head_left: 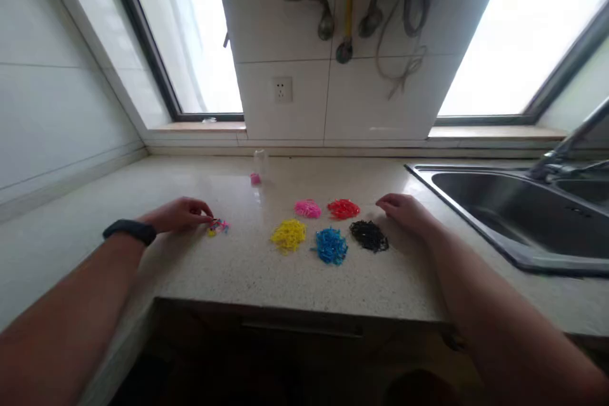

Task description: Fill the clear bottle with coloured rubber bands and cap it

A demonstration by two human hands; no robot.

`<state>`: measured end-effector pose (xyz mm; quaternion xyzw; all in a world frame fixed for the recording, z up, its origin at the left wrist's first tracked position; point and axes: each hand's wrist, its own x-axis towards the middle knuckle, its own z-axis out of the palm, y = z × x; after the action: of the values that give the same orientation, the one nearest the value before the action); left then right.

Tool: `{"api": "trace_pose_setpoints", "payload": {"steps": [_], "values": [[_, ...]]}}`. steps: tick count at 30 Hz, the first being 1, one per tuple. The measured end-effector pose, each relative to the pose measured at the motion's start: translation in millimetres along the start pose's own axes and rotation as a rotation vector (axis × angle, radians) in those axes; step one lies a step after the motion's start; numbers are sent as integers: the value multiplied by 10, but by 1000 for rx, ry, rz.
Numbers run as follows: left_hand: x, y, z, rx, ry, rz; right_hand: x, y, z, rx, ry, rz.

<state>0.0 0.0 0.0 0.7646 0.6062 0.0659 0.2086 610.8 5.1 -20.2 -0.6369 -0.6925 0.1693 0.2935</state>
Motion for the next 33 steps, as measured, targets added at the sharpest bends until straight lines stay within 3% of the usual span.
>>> {"api": "trace_pose_setpoints", "payload": {"steps": [11, 15, 22, 26, 33], "values": [[39, -49, 37, -145, -47, 6, 34, 91, 21, -8, -8, -11], [12, 15, 16, -139, 13, -1, 30, 78, 29, 0, 1, -4], [25, 192, -18, -244, 124, 115, 39, 84, 35, 15, 1, 14], [33, 481, 38, -394, 198, 171, 52, 107, 46, 19, 2, 2], [-100, 1299, 272, -681, 361, 260, 36, 59, 41, 16, -4, -7]]}}
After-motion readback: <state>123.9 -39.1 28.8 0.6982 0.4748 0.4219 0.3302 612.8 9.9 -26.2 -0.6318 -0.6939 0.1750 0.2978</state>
